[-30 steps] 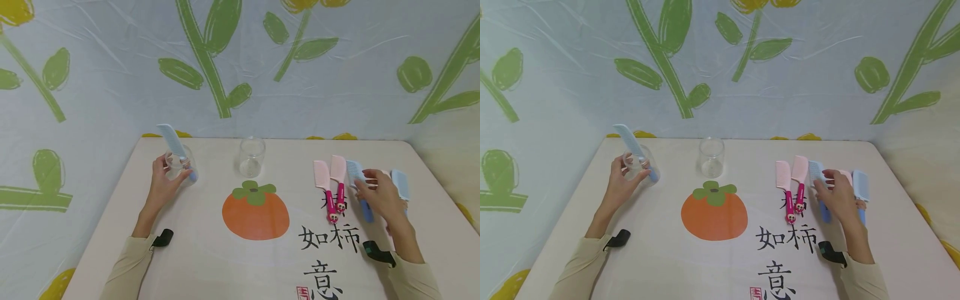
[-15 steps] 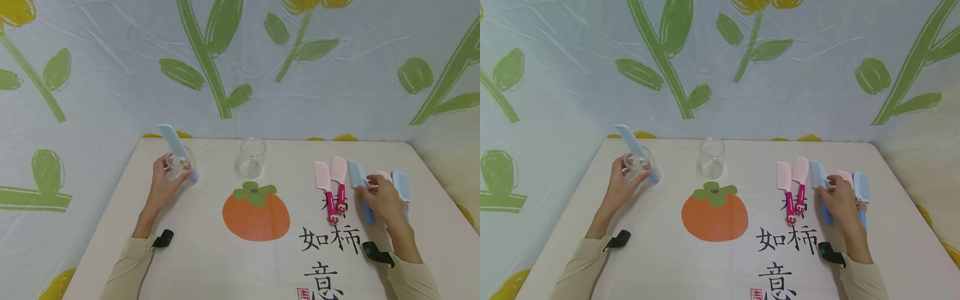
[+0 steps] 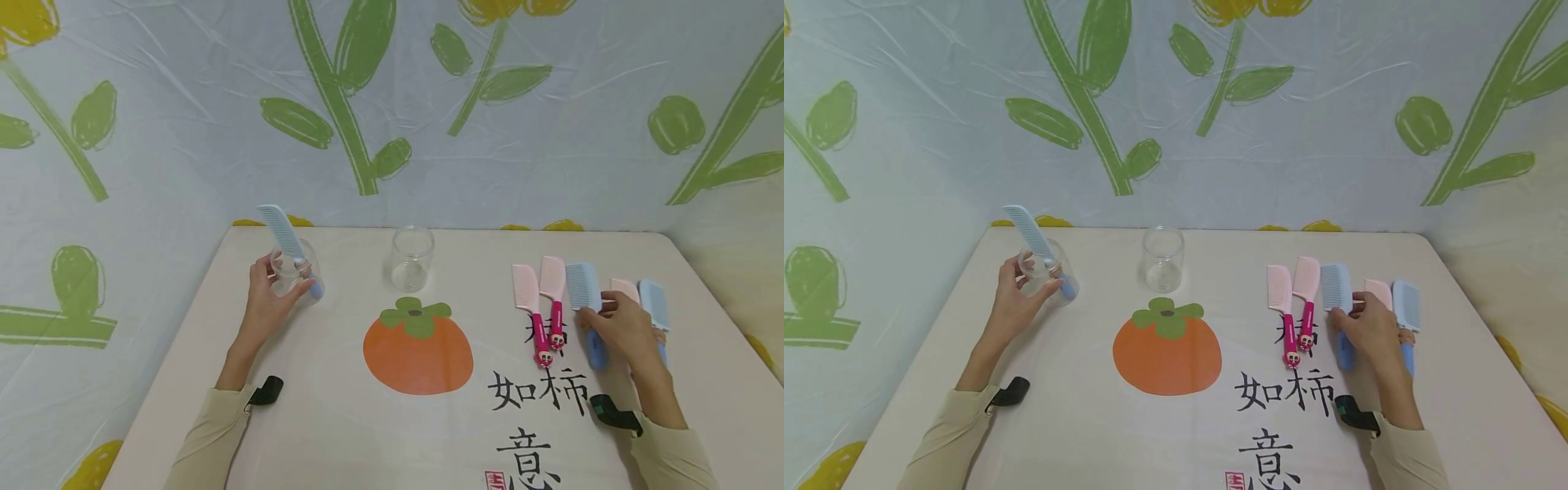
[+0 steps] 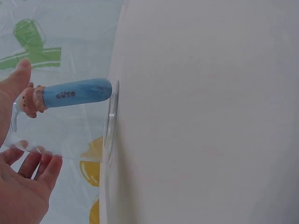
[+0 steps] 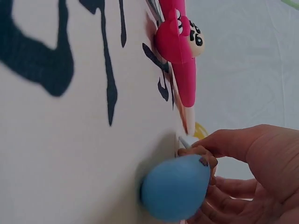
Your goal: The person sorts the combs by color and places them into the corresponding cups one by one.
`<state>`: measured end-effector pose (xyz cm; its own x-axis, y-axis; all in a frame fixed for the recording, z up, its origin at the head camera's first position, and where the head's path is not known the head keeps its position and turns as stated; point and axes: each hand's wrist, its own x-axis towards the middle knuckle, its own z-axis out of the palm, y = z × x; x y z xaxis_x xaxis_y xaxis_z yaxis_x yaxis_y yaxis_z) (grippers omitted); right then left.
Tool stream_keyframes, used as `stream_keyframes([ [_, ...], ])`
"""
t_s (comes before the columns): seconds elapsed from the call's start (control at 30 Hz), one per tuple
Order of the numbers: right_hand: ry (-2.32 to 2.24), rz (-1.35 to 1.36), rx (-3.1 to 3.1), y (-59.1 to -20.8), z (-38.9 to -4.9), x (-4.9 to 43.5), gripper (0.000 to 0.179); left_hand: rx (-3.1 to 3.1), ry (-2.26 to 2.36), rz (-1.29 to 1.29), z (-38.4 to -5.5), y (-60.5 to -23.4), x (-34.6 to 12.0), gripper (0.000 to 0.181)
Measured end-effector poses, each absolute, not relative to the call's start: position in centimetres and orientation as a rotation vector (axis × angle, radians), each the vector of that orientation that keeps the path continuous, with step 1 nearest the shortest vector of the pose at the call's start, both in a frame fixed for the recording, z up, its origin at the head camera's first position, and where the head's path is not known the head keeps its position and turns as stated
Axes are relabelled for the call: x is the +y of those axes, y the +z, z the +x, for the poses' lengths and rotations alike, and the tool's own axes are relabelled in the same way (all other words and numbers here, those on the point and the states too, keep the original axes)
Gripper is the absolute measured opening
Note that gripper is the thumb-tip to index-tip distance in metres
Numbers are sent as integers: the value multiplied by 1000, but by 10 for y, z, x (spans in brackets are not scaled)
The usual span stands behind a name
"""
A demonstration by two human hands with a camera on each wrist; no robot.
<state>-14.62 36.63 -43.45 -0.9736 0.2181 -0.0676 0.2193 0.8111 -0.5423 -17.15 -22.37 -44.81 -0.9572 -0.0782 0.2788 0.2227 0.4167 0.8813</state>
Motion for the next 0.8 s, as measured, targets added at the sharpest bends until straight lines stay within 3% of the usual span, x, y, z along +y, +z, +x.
stream_keyframes([
  [0.23,-926,362,3039,-427,-143,365,53,-2406,-1556,-122,-172,-447,-224,79],
  [0.8,-1082,258,3221,-399,-139,351,47,-2428,-1540,-118,-172,-446,-224,79],
])
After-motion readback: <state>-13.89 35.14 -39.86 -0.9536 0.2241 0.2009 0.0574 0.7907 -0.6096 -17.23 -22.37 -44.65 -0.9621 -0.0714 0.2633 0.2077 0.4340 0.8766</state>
